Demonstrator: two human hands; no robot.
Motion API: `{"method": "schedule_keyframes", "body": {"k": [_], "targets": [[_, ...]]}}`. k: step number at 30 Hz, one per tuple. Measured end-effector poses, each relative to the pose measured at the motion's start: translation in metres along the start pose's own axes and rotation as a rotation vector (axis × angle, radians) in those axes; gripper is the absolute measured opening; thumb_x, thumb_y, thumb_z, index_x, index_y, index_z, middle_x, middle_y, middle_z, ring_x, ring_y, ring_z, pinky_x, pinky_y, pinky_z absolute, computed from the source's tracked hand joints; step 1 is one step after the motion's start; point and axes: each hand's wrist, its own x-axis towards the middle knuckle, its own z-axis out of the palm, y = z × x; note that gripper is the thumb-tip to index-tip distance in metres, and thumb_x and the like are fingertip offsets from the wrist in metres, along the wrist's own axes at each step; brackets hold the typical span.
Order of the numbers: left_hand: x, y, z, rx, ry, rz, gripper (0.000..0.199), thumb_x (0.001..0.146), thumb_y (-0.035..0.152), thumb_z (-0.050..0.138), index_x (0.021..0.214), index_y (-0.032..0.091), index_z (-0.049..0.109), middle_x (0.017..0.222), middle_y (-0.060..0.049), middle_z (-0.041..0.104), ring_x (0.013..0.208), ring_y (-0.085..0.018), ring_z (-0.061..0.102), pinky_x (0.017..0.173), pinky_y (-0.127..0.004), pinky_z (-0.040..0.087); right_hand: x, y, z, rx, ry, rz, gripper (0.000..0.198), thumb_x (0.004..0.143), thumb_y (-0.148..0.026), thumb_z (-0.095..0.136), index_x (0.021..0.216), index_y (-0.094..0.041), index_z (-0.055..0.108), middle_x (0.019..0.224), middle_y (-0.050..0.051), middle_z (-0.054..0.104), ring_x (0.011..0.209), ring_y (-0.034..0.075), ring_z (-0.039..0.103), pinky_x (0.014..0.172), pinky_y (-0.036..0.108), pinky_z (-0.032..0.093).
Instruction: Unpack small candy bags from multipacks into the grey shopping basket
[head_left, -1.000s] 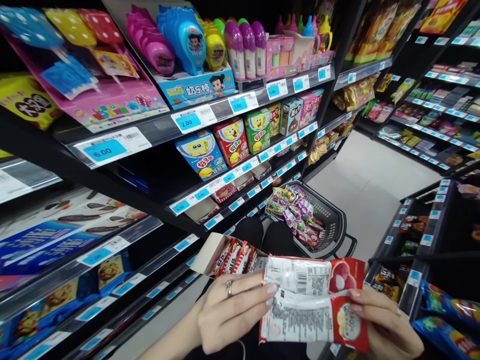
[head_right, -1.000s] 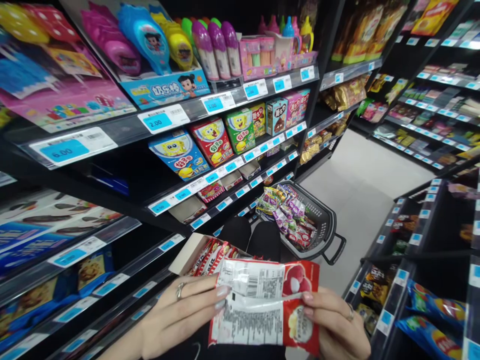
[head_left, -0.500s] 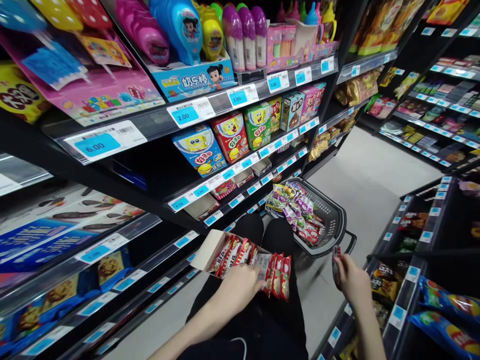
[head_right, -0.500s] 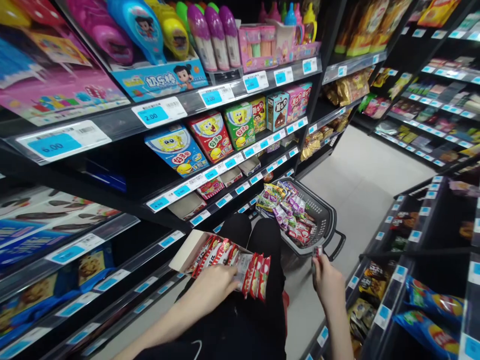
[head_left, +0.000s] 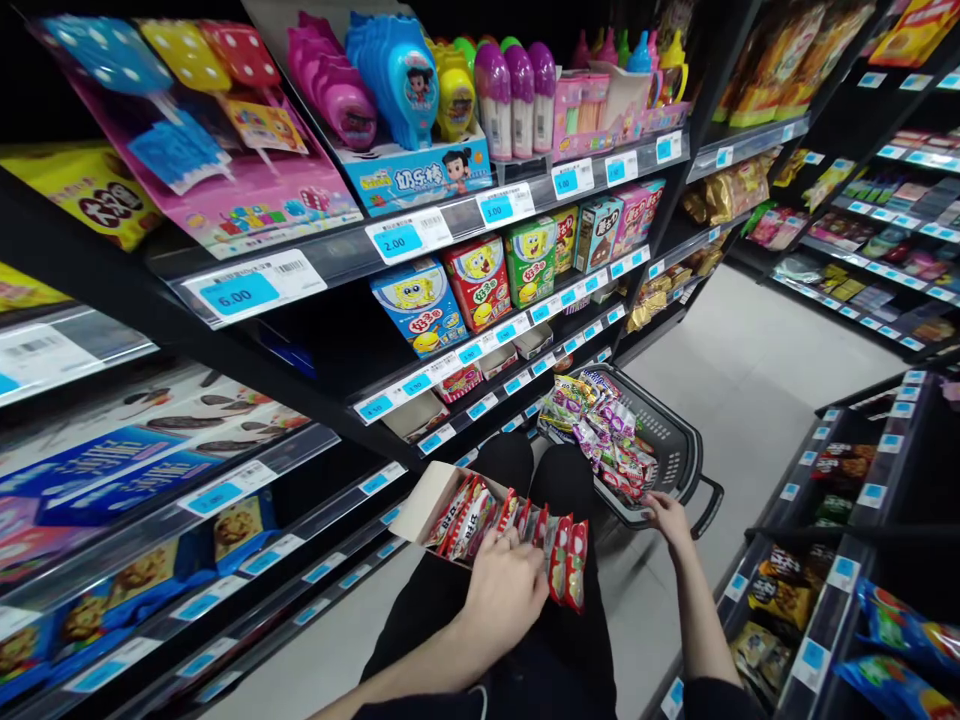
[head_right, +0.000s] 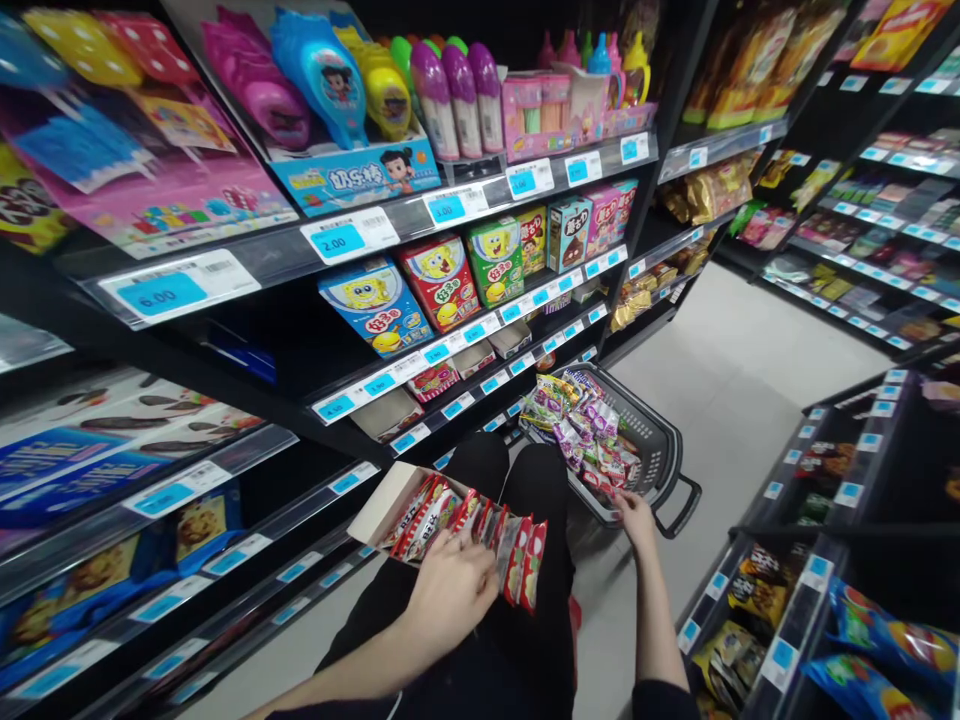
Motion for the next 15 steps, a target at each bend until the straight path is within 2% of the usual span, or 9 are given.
{"method": "schedule_keyframes", "body": {"k": [2,3,5,6,7,8,10,12,15], "targets": [[-0.002,0.0,-0.01,-0.114,0.11,0.005,0.02,0.078,0.009,0.047,0.063,0.017,0.058,0.064,-0.004,0.061,0.072,-0.021,0.056,0.072,-0.037,0.046,-0.026,-0.014,0.0,0.069,-0.141,-0.075,0.03,0.087,-0.039,0.058,0.093,-0.011,0.064,0.073,0.003,0.067,0.058,0.014,0.063,0.055,0.028,0.053],[-0.002,0.0,-0.017,-0.195,0.149,0.021,0.02,0.078,0.009,0.046,0.063,0.017,0.055,0.065,-0.004,0.059,0.071,-0.02,0.055,0.07,-0.035,0.047,-0.042,-0.024,-0.002,0.101,-0.199,-0.124,0.035,0.083,-0.043,0.06,0.096,-0.011,0.065,0.075,0.005,0.069,0.062,0.017,0.065,0.058,0.03,0.054],[-0.002,0.002,-0.031,-0.391,0.176,0.091,0.02,0.081,0.01,0.045,0.065,0.017,0.052,0.074,-0.003,0.057,0.073,-0.017,0.054,0.069,-0.031,0.048,-0.078,-0.052,-0.01,0.155,-0.288,-0.228,0.044,0.075,-0.046,0.068,0.107,-0.017,0.065,0.098,0.008,0.071,0.081,0.019,0.067,0.073,0.032,0.055],[-0.002,0.004,-0.038,-0.482,0.176,0.133,0.019,0.082,0.01,0.046,0.066,0.017,0.052,0.079,-0.004,0.056,0.076,-0.016,0.054,0.071,-0.029,0.049,-0.095,-0.067,-0.015,0.175,-0.339,-0.28,0.054,0.07,-0.045,0.073,0.116,-0.02,0.062,0.111,0.008,0.067,0.08,0.018,0.066,0.074,0.031,0.055],[0.0,0.007,-0.043,-0.553,0.185,0.175,0.018,0.083,0.011,0.046,0.068,0.018,0.052,0.084,-0.004,0.055,0.08,-0.016,0.054,0.074,-0.029,0.051,-0.11,-0.082,-0.02,0.195,-0.406,-0.333,0.069,0.069,-0.043,0.075,0.13,-0.022,0.051,0.123,0.011,0.061,0.072,0.015,0.065,0.069,0.031,0.055],[0.001,0.01,-0.047,-0.596,0.204,0.225,0.017,0.084,0.011,0.046,0.07,0.018,0.053,0.09,-0.005,0.055,0.085,-0.016,0.055,0.08,-0.031,0.051,-0.123,-0.096,-0.023,0.22,-0.465,-0.314,0.077,0.073,-0.042,0.072,0.14,-0.025,0.038,0.13,0.012,0.056,0.065,0.013,0.064,0.066,0.03,0.055],[0.004,0.018,-0.049,-0.598,0.29,0.347,0.015,0.085,0.011,0.047,0.076,0.018,0.057,0.098,-0.007,0.055,0.099,-0.019,0.053,0.096,-0.04,0.045,-0.139,-0.116,-0.026,0.315,-0.545,-0.236,0.072,0.085,-0.045,0.058,0.146,-0.026,0.025,0.137,0.014,0.049,0.065,0.012,0.065,0.068,0.031,0.057],[0.006,0.027,-0.045,-0.53,0.367,0.463,0.014,0.085,0.013,0.05,0.081,0.018,0.062,0.101,-0.007,0.058,0.108,-0.023,0.05,0.105,-0.048,0.036,-0.145,-0.124,-0.023,0.426,-0.532,-0.164,0.064,0.087,-0.046,0.054,0.143,-0.025,0.032,0.136,0.013,0.052,0.08,0.015,0.068,0.078,0.032,0.056],[0.006,0.038,-0.038,-0.398,0.412,0.514,0.012,0.085,0.02,0.057,0.078,0.021,0.067,0.1,-0.006,0.063,0.109,-0.024,0.05,0.107,-0.053,0.033,-0.144,-0.121,-0.012,0.566,-0.402,-0.106,0.043,0.083,-0.045,0.061,0.119,-0.02,0.059,0.117,0.008,0.067,0.098,0.02,0.066,0.089,0.032,0.052]]}}
